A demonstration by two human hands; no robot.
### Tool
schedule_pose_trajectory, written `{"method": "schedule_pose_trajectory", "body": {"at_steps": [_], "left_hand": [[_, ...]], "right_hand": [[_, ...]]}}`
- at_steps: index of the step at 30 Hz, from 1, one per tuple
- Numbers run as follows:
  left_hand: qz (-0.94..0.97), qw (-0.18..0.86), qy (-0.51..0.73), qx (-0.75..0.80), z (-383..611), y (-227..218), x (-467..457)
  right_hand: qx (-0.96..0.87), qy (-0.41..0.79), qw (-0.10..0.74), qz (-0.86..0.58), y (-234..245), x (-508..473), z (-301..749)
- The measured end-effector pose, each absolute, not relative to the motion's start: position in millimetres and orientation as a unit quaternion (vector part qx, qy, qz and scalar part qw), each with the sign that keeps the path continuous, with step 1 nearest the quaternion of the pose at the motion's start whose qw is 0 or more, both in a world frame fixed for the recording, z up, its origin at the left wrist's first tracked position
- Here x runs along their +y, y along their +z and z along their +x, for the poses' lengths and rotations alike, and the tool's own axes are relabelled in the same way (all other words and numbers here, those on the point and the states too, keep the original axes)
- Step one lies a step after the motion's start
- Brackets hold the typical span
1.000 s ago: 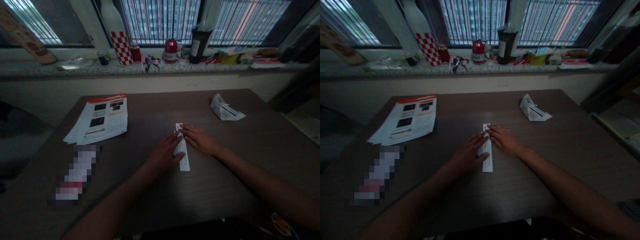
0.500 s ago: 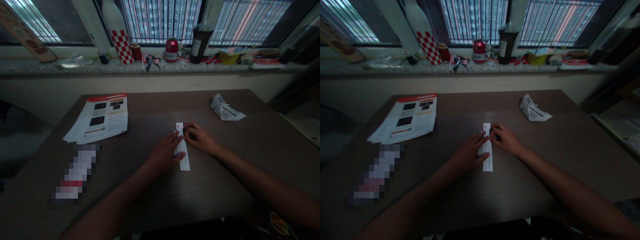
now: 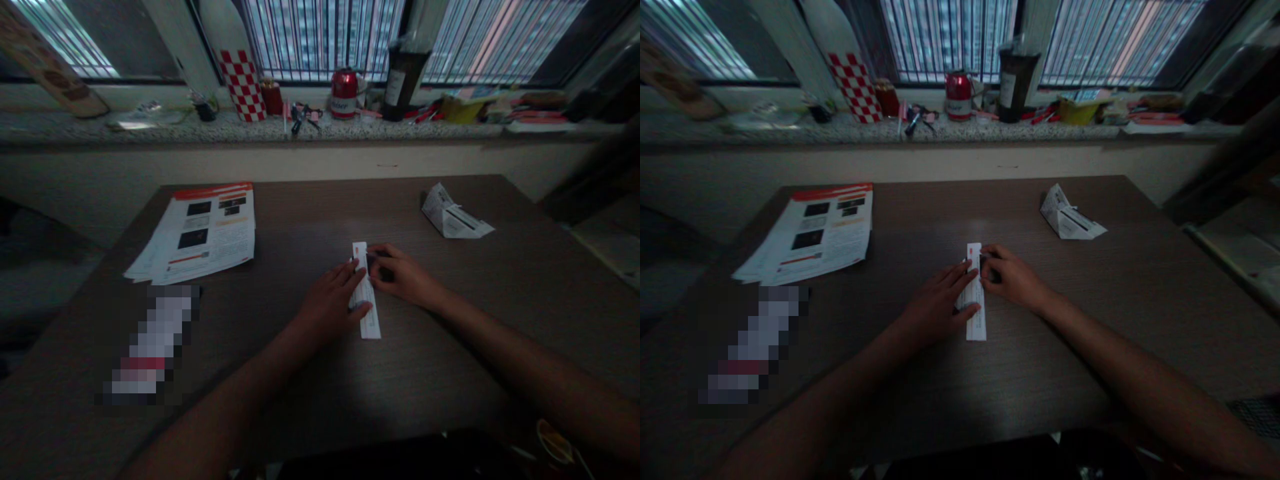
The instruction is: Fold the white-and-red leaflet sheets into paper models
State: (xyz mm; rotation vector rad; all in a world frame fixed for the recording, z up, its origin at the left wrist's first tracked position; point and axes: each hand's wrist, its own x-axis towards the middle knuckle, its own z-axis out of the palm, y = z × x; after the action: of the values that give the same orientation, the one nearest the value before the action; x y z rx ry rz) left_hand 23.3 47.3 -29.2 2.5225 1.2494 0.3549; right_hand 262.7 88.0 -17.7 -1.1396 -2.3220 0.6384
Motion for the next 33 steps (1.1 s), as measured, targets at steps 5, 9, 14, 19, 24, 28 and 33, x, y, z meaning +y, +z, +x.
{"method": "schedule_pose_trajectory", "body": {"at_steps": [5, 9, 14, 19, 24, 28, 33], "left_hand": [[0.881, 0.145, 0.127, 0.433, 23, -30, 47], [0.88, 0.144, 0.127, 0.434, 23, -31, 48], [0.88, 0.144, 0.127, 0.435, 23, -31, 47], [0.879, 0.148, 0.12, 0.437, 24, -28, 46], [0.879, 0.152, 0.116, 0.437, 24, -27, 47], [0.879, 0.155, 0.114, 0.436, 23, -28, 47], [0.88, 0.145, 0.114, 0.437, 23, -29, 46]], "right_hand": [[-0.852, 0.212, 0.238, -0.416, -23, 90, 264], [-0.853, 0.174, 0.245, -0.426, -24, 97, 263], [-0.844, 0.133, 0.252, -0.455, -24, 116, 257], [-0.836, 0.124, 0.267, -0.463, -28, 139, 253], [-0.834, 0.13, 0.279, -0.458, -35, 161, 253], [-0.829, 0.132, 0.283, -0.465, -38, 173, 255], [-0.826, 0.147, 0.286, -0.463, -34, 171, 260]]}}
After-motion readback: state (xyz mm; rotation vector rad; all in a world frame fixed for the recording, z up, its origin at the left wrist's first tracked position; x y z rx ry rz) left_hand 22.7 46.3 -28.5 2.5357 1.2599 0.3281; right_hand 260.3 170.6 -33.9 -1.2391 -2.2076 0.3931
